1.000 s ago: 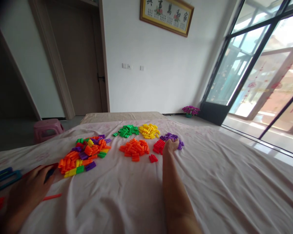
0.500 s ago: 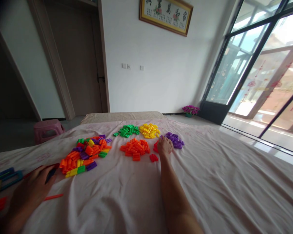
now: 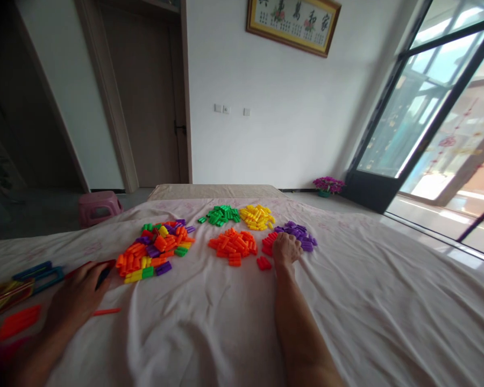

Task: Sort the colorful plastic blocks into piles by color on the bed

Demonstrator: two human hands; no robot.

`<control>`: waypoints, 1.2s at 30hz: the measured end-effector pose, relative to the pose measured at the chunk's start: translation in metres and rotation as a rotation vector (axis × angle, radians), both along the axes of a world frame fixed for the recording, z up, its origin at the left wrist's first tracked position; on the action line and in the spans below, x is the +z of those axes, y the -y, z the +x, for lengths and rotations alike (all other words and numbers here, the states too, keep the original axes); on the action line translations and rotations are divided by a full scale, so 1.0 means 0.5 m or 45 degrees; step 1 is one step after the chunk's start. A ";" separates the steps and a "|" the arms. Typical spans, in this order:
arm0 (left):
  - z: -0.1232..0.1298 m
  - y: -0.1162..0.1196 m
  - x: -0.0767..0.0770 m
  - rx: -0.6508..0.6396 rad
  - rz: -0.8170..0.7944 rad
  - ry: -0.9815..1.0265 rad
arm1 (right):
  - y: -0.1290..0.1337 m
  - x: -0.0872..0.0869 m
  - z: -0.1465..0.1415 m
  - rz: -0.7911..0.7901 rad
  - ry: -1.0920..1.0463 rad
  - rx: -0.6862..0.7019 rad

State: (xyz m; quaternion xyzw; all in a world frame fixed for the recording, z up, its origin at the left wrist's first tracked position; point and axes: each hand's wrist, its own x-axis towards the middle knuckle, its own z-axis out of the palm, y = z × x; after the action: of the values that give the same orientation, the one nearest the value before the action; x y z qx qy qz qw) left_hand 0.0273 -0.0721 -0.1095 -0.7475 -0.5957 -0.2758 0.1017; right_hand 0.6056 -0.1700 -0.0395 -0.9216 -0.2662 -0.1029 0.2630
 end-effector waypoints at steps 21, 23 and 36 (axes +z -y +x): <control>0.022 0.016 0.028 0.092 0.030 -0.130 | -0.048 -0.023 -0.508 -0.134 0.287 2.109; 0.022 0.015 0.029 0.087 0.019 -0.138 | -0.056 -0.022 -0.514 -0.148 0.283 2.090; 0.010 0.003 0.011 0.072 0.079 -0.177 | -0.069 -0.020 -0.527 -0.183 0.322 1.877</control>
State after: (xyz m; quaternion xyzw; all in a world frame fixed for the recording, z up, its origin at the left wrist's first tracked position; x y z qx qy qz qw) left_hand 0.0325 -0.0737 -0.1041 -0.7443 -0.5991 -0.2386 0.1739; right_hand 0.3420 -0.1355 -0.0496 -0.5005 -0.8487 0.0124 0.1705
